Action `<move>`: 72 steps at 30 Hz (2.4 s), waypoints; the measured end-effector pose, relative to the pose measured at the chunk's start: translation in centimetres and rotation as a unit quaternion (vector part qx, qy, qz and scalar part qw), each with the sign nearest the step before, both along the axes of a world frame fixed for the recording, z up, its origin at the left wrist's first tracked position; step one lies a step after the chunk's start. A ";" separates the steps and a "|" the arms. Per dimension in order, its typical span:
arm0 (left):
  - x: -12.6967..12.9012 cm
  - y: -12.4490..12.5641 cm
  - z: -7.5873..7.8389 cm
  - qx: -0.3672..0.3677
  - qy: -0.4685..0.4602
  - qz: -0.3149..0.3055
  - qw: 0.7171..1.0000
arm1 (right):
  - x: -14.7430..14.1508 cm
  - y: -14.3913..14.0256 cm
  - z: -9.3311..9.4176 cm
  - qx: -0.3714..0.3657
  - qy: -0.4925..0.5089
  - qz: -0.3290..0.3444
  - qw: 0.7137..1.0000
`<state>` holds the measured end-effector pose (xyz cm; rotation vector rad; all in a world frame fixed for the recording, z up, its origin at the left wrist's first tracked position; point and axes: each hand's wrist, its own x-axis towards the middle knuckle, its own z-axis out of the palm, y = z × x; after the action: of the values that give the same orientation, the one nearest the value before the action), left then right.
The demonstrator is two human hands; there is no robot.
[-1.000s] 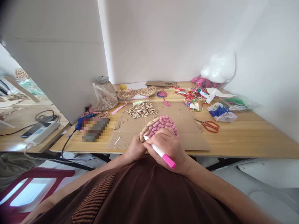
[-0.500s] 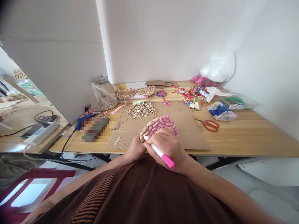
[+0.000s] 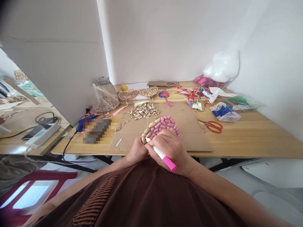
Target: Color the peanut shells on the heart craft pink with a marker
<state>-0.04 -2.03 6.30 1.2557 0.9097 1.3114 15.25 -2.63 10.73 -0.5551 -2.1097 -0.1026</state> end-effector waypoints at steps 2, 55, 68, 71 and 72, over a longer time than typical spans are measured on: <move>0.0 0.0 0.1 -0.002 -0.001 -0.001 1.000 | 0.0 0.0 -0.1 -0.009 -0.002 0.001 1.000; 0.0 -0.1 0.1 -0.067 -0.059 0.015 0.996 | 0.6 -0.4 0.2 -0.119 0.089 -0.035 0.988; 0.0 -0.2 -0.3 -0.073 -0.078 -0.014 0.994 | 0.6 -0.5 0.6 -0.170 0.097 0.022 0.980; 0.0 -0.2 -0.5 -0.080 -0.076 -0.025 0.994 | 0.6 -0.4 0.5 -0.169 0.095 0.005 0.981; -0.1 -0.2 -0.6 -0.081 -0.071 -0.026 0.994 | 0.6 -0.4 0.3 -0.166 0.092 -0.002 0.982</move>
<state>-0.10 -2.26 5.66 1.0417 0.8580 1.2428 15.84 -3.02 11.07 -0.7362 -1.9549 0.2938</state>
